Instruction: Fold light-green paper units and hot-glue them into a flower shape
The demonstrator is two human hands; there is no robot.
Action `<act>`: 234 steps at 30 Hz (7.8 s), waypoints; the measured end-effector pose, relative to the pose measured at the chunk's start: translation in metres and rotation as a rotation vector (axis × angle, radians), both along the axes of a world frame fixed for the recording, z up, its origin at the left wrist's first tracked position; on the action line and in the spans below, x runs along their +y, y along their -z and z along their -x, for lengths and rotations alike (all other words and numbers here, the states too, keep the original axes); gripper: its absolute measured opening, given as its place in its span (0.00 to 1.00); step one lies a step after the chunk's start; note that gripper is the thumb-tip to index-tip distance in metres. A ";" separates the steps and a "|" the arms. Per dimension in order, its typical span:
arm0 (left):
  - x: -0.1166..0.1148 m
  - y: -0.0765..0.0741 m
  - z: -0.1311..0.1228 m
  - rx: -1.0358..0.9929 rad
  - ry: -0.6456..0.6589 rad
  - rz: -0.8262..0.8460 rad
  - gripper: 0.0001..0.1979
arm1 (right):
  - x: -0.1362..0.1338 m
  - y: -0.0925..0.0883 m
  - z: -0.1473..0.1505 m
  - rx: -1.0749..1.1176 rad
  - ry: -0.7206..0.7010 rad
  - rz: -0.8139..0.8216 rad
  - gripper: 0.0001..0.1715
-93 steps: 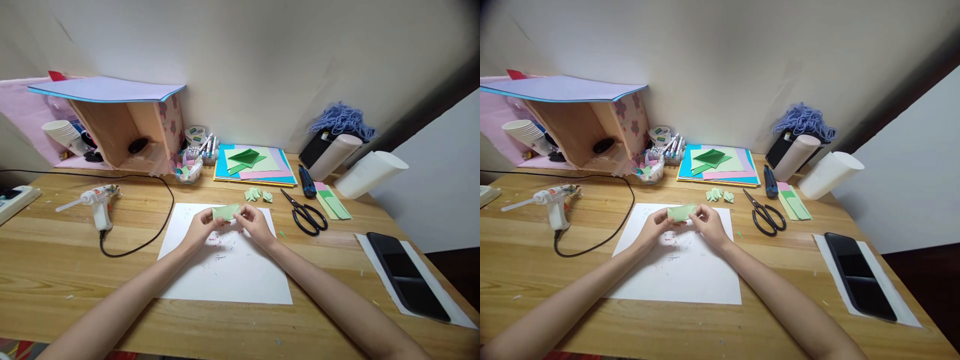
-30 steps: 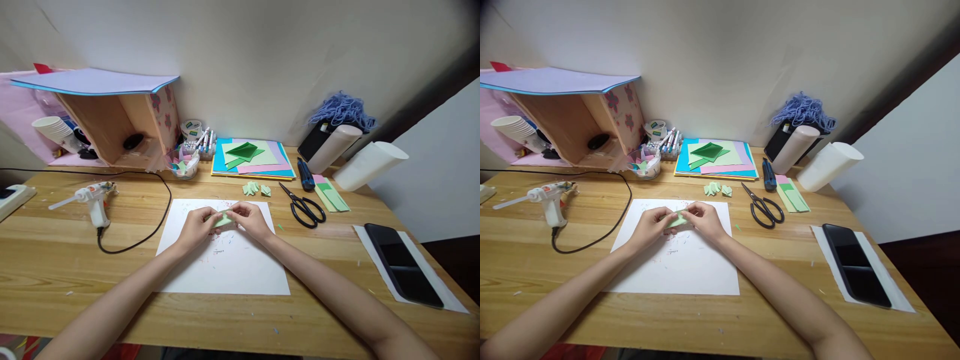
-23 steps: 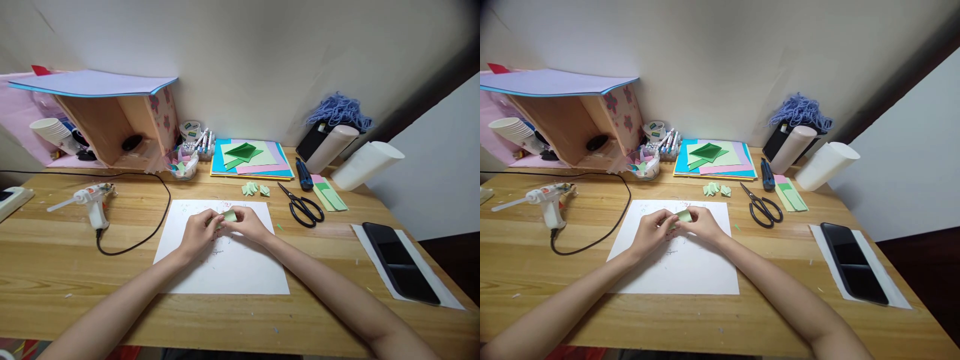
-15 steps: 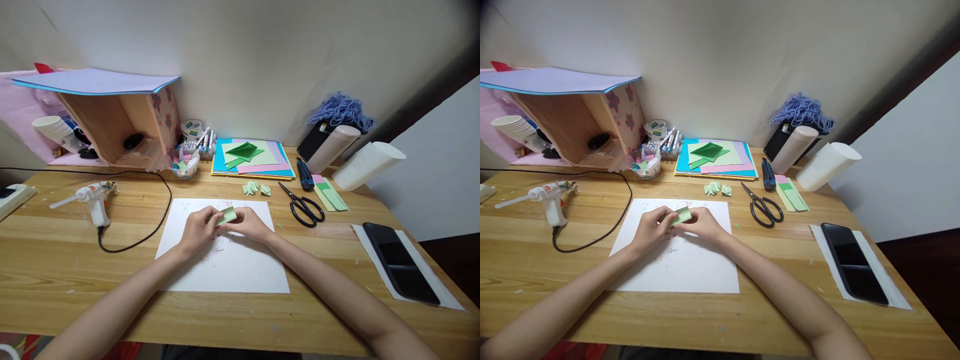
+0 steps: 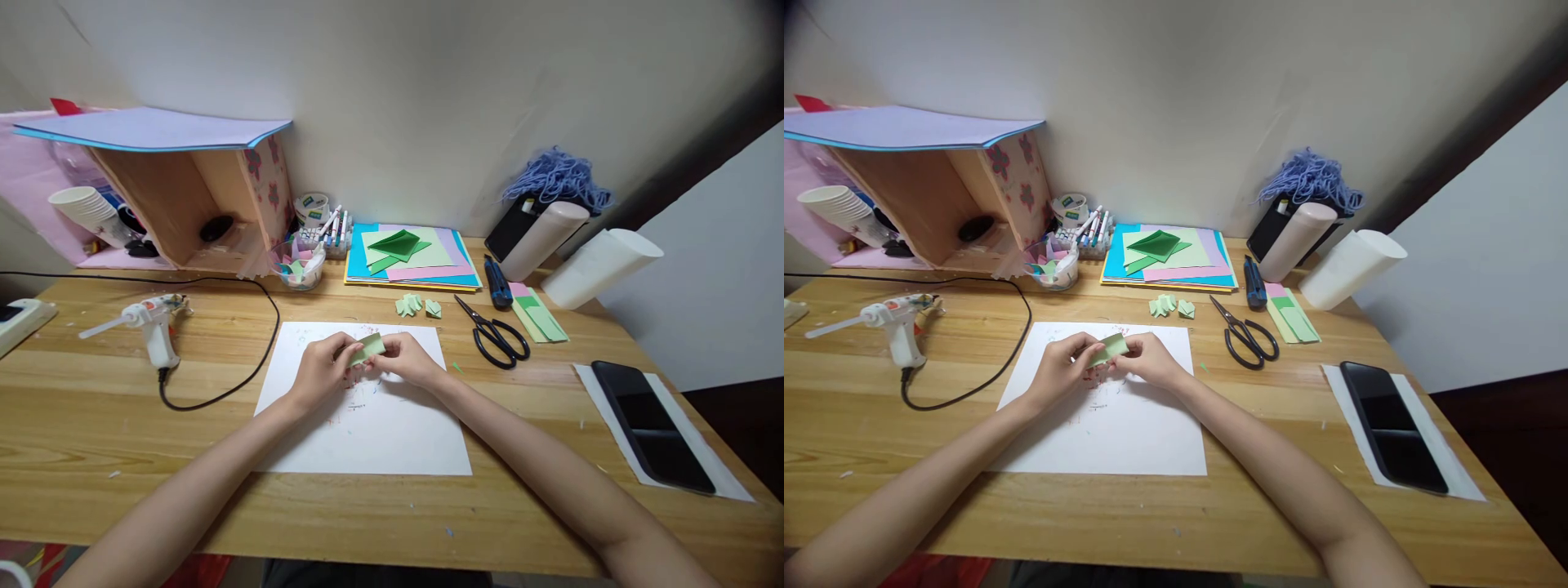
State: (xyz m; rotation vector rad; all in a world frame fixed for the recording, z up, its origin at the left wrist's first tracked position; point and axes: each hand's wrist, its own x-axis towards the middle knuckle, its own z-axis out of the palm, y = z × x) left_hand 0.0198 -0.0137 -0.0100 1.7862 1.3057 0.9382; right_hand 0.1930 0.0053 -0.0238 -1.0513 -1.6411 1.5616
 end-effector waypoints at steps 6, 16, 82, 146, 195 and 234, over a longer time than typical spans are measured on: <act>0.001 0.001 -0.002 -0.195 -0.049 0.154 0.12 | 0.002 -0.002 -0.001 -0.011 0.004 0.005 0.11; 0.010 0.005 0.003 -0.311 -0.080 0.297 0.12 | 0.009 0.006 -0.006 0.119 -0.169 0.110 0.15; 0.003 0.006 -0.002 -0.270 -0.012 0.236 0.19 | 0.000 0.008 0.001 -0.030 0.186 -0.054 0.12; 0.017 0.013 0.011 -0.414 0.006 0.455 0.21 | -0.003 0.006 -0.002 -0.014 0.152 -0.422 0.05; 0.010 -0.001 0.005 -0.076 0.114 0.177 0.12 | -0.003 0.008 0.003 0.137 0.450 -0.138 0.12; 0.001 0.001 -0.002 -0.101 -0.136 -0.110 0.12 | -0.012 0.004 0.013 0.201 0.185 0.104 0.23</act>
